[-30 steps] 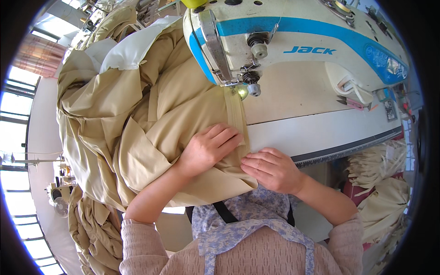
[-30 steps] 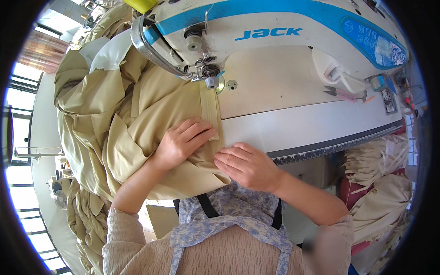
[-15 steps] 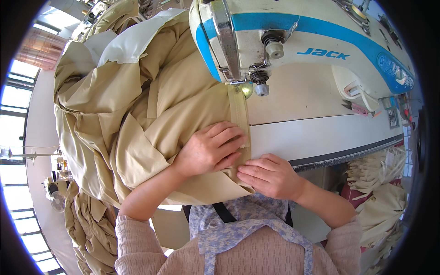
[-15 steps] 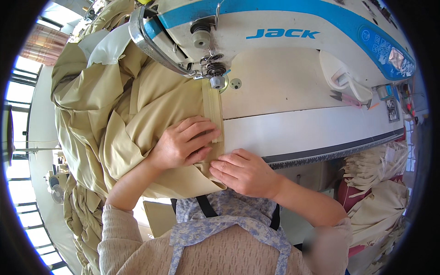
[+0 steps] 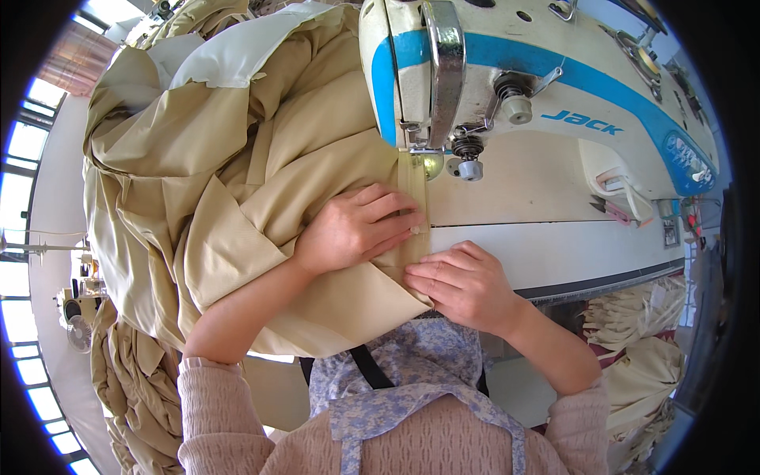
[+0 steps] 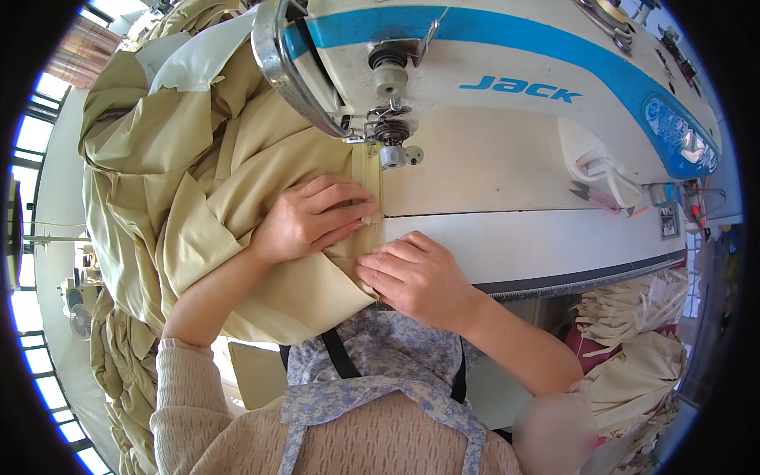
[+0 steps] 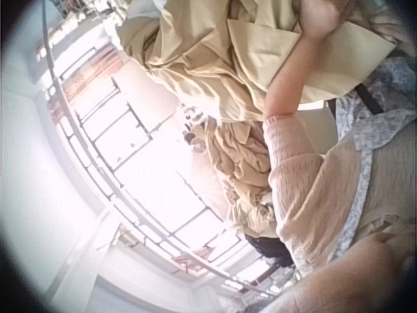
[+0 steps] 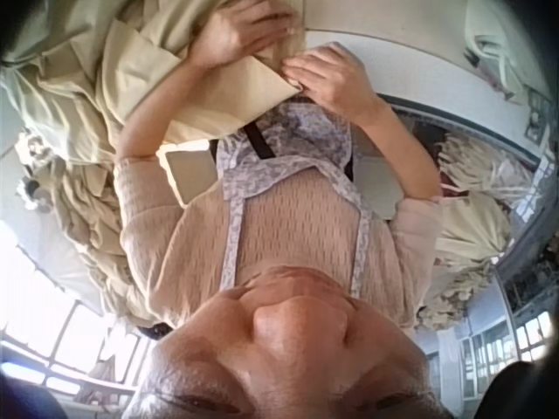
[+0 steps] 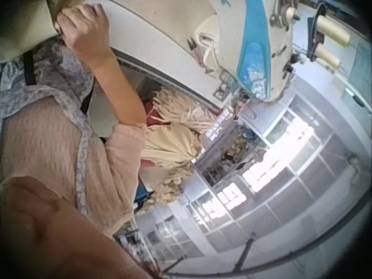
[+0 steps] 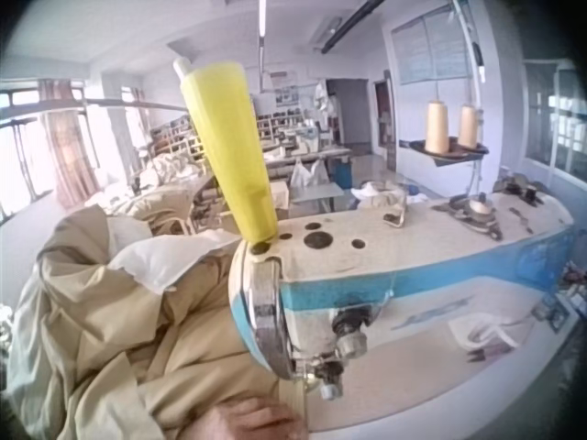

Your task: The person operates an industrial sewing machine to attach a zipper to a beige fabric item. They guide the fabric and zipper under the needle, sew along the zipper tape, and periodically adjust the material to maintain alignment. The person also uses a small tool to assist with zipper placement.

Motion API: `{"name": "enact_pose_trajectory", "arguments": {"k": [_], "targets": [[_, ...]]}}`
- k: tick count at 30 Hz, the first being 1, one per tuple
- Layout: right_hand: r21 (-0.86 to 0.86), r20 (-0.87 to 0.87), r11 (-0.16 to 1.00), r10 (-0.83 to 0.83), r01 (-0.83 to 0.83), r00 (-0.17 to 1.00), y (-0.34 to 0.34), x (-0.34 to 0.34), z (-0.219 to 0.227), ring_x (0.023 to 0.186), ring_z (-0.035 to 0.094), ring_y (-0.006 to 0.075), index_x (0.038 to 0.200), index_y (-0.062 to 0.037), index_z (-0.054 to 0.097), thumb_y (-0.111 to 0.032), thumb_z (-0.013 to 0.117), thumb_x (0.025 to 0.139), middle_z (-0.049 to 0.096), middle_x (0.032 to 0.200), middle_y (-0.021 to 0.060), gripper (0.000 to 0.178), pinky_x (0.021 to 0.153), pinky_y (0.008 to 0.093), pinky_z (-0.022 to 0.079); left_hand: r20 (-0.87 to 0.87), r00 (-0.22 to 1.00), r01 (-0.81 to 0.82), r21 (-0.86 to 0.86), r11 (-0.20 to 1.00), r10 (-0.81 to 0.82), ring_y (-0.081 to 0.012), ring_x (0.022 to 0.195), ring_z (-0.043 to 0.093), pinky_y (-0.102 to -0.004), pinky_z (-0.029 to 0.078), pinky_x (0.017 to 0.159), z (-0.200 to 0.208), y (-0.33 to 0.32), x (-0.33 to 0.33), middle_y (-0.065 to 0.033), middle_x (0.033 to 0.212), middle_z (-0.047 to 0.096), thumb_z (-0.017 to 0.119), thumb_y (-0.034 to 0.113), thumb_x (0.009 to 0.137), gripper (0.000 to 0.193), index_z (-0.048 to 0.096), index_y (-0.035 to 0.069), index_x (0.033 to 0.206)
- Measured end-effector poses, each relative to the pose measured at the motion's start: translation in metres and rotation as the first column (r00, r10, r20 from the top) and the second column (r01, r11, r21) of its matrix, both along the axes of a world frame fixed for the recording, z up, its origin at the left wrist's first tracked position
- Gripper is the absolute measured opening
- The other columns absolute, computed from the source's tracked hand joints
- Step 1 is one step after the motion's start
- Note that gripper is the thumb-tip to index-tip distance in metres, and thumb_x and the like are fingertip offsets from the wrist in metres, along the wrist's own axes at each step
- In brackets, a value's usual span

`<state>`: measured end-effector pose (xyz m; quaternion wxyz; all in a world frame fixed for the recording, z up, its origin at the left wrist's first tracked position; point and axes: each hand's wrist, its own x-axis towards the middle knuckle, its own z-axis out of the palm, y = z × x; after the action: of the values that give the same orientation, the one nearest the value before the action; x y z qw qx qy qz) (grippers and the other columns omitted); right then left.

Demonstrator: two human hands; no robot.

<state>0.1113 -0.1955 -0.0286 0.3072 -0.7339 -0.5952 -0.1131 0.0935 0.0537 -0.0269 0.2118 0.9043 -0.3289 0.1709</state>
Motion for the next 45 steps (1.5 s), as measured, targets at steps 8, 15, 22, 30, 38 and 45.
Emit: {"name": "enact_pose_trajectory", "arguments": {"k": [8, 15, 22, 30, 38, 45], "targets": [[0.001, 0.046, 1.000, -0.023, 0.023, 0.999, 0.000, 0.005, -0.002, 0.104, 0.068, 0.0168, 0.102, -0.0045, 0.075, -0.011, 0.074, 0.079, 0.073, 0.111, 0.0031, 0.024, 0.088, 0.0325, 0.050, 0.032, 0.999, 0.028, -0.112, 0.993, -0.025, -0.0243, 0.092, 0.066, -0.0358, 0.058, 0.078, 0.001, 0.004, 0.018, -0.0031, 0.108, 0.069, 0.080, 0.012, 0.078, 0.028, 0.074, 0.010, 0.106], [-0.003, 0.061, 1.000, -0.012, 0.012, 0.998, -0.003, 0.004, -0.001, 0.106, 0.069, 0.0173, 0.101, -0.0035, 0.075, -0.010, 0.074, 0.081, 0.074, 0.114, 0.0054, 0.021, 0.088, 0.0329, 0.051, 0.033, 0.999, 0.028, -0.042, 0.999, -0.027, -0.0241, 0.092, 0.066, -0.0364, 0.058, 0.079, 0.006, 0.002, 0.017, -0.0027, 0.110, 0.068, 0.080, 0.012, 0.078, 0.027, 0.074, 0.012, 0.104], [-0.026, 0.070, 1.000, -0.003, 0.005, 0.998, -0.003, 0.009, -0.002, 0.106, 0.070, 0.0168, 0.107, -0.0053, 0.075, -0.007, 0.076, 0.074, 0.075, 0.116, 0.0035, 0.033, 0.088, 0.0336, 0.050, 0.079, 0.996, 0.049, -0.009, 0.999, -0.048, -0.0241, 0.093, 0.066, -0.0367, 0.058, 0.081, 0.002, 0.006, 0.021, -0.0029, 0.110, 0.068, 0.077, 0.014, 0.078, 0.025, 0.074, 0.013, 0.104], [-0.019, 0.106, 0.999, -0.028, 0.031, 0.994, 0.013, 0.027, 0.001, 0.106, 0.069, 0.0178, 0.096, -0.0030, 0.075, -0.010, 0.071, 0.080, 0.075, 0.114, 0.0062, 0.018, 0.089, 0.0335, 0.050, 0.134, 0.990, 0.060, -0.085, 0.995, -0.048, -0.0249, 0.094, 0.067, -0.0365, 0.059, 0.077, -0.002, 0.019, 0.045, -0.0038, 0.109, 0.068, 0.079, 0.015, 0.080, 0.024, 0.075, 0.012, 0.104], [-0.003, 0.142, 0.998, -0.056, 0.057, 0.988, 0.021, 0.035, 0.001, 0.104, 0.069, 0.0185, 0.090, -0.0042, 0.073, -0.010, 0.070, 0.081, 0.076, 0.113, 0.0062, 0.011, 0.089, 0.0333, 0.049, 0.172, 0.983, 0.071, -0.062, 0.996, -0.060, -0.0244, 0.094, 0.067, -0.0361, 0.059, 0.077, -0.002, 0.029, 0.053, -0.0035, 0.106, 0.069, 0.078, 0.011, 0.078, 0.027, 0.075, 0.011, 0.105], [0.010, 0.159, 0.996, -0.084, 0.084, 0.984, 0.024, 0.040, 0.001, 0.105, 0.070, 0.0185, 0.089, -0.0045, 0.074, -0.009, 0.070, 0.081, 0.076, 0.111, 0.0055, 0.010, 0.087, 0.0335, 0.050, 0.183, 0.982, 0.050, -0.065, 0.997, -0.037, -0.0246, 0.090, 0.066, -0.0368, 0.059, 0.077, -0.003, 0.030, 0.058, -0.0024, 0.103, 0.069, 0.077, 0.008, 0.077, 0.025, 0.073, 0.012, 0.101]]}}
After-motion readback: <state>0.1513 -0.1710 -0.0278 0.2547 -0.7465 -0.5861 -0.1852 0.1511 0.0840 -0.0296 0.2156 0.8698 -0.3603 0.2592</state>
